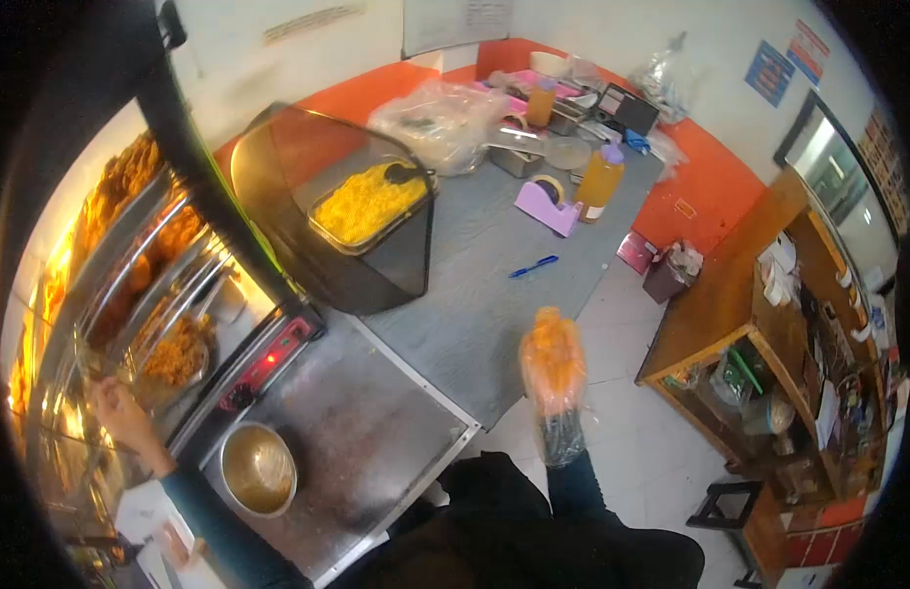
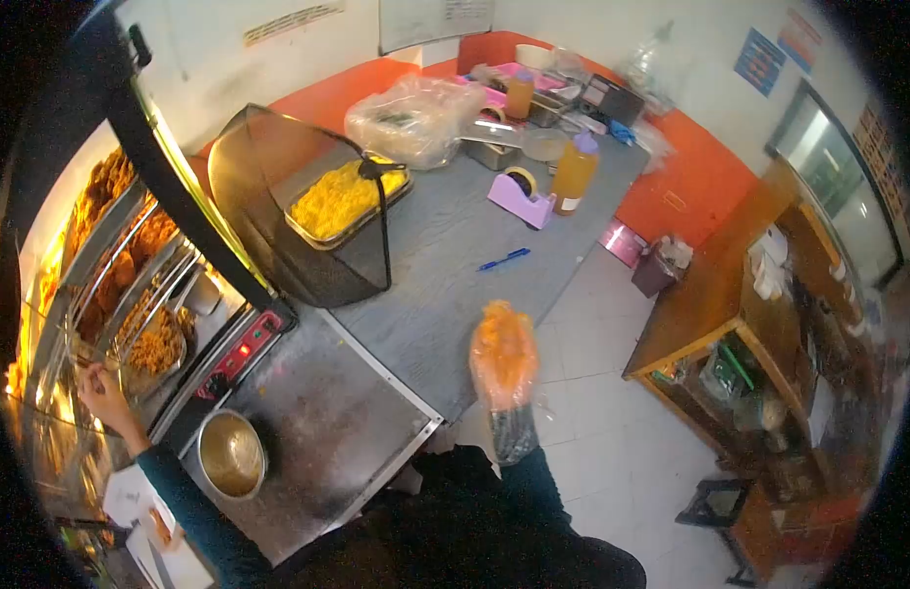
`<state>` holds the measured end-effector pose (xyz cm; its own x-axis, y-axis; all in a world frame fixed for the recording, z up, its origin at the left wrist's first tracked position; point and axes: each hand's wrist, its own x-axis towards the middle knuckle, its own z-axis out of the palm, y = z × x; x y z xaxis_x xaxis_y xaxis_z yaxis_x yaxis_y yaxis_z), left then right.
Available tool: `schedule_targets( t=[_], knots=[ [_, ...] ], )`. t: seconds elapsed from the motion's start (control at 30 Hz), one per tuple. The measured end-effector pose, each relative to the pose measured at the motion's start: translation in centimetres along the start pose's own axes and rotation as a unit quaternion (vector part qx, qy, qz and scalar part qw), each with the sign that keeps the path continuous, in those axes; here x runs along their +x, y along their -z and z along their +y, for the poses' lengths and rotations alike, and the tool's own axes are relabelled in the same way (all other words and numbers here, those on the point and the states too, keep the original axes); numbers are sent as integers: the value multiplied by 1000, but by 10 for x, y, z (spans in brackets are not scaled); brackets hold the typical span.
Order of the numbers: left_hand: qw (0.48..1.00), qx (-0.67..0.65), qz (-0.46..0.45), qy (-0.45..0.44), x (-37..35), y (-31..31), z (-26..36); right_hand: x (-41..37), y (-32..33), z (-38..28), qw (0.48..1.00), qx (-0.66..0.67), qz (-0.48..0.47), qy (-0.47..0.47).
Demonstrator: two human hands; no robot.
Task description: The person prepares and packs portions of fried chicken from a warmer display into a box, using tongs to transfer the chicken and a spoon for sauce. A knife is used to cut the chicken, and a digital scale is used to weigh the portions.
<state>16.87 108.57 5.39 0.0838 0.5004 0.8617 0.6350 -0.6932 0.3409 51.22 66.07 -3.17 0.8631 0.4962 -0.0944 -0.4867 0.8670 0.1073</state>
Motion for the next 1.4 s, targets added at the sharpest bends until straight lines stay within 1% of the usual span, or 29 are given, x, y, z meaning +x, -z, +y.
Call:
schedule_targets(
  t=[0.07, 0.13, 0.2, 0.23, 0.27, 0.3, 0.33, 0.37, 0.4, 0.43, 0.47, 0.5, 0.53, 0.57, 0.6, 0.63, 0.7, 0.73, 0.8, 0.87, 0.93, 1.0, 1.07, 1.13, 1.2, 1.23, 1.27, 1.33, 1.4],
  knots=[
    [991, 111, 69, -12, -1, 1, 9, -6, -2, -21, 999, 13, 4, 40],
    [990, 17, 138, 22, -1, 1, 25, -18, -5, -41, 991, 10, 53, 124],
    [975, 17, 221, 17, -7, 3, 63, -33, 4, -66, 987, 27, 26, 154],
    [975, -17, 218, 36, -15, 0, 75, -39, 9, -76, 985, 28, 2, 173],
    [971, -78, 224, 10, -23, -7, 98, -43, 13, -84, 982, 38, -5, 186],
    [960, -122, 240, -77, -34, -16, 130, -47, 16, -95, 977, 36, -1, 210],
    [950, -203, 227, -71, -47, -26, 167, -50, 15, -106, 972, 31, 5, 232],
    [938, -263, 196, -116, -60, -37, 212, -53, 14, -117, 970, 29, 4, 241],
    [938, -316, 103, -102, -81, -46, 246, -54, 11, -129, 968, 17, -6, 249],
    [913, -398, 0, -87, -103, -54, 282, -55, 10, -141, 966, 7, -16, 257],
    [872, -472, -99, -82, -126, -63, 317, -56, 10, -155, 964, 11, -21, 264],
    [826, -526, -205, -5, -150, -65, 357, -56, 11, -169, 953, 6, -2, 302],
    [817, -460, -347, -35, -172, -65, 393, -54, 14, -186, 941, 2, 16, 339],
    [760, -495, -411, -93, -208, -82, 422, -52, 22, -207, 940, 6, 7, 341],
    [664, -514, -541, -51, -235, -87, 460, -51, 31, -230, 941, 18, -3, 338],
    [607, -554, -541, -176, -265, -107, 493, -46, 40, -255, 942, 28, -15, 334],
    [559, -578, -559, -201, -312, -127, 562, -40, 45, -303, 947, 14, -35, 320],
    [564, -580, -552, -203, -334, -144, 596, -36, 46, -324, 948, 13, -43, 316],
    [517, -580, -605, -174, -381, -190, 656, -32, 39, -364, 934, -13, -10, 358],
    [531, -548, -626, -158, -415, -249, 713, -28, 31, -399, 928, -29, 21, 372],
    [620, -482, -604, -134, -414, -306, 774, -19, 15, -425, 920, -44, 56, 385],
    [654, -459, -601, 2, -387, -365, 824, -3, -2, -444, 922, -17, 59, 382],
    [756, -345, -556, 35, -355, -415, 859, 23, -4, -464, 919, -19, 67, 388],
    [884, -264, -379, 72, -352, -467, 881, 50, 2, -492, 925, 1, 85, 372],
    [881, -189, -405, 157, -332, -504, 888, 82, 1, -510, 941, 5, 52, 334],
    [898, -145, -374, 182, -324, -517, 887, 98, -3, -517, 954, 17, 23, 300],
    [911, -100, -343, 206, -319, -531, 886, 113, -8, -527, 954, 9, 24, 298],
    [927, -39, -295, 227, -319, -560, 876, 143, -20, -552, 947, -9, 97, 307],
    [917, -9, -294, 270, -318, -579, 868, 170, -15, -586, 953, -14, 90, 288]
  ],
)
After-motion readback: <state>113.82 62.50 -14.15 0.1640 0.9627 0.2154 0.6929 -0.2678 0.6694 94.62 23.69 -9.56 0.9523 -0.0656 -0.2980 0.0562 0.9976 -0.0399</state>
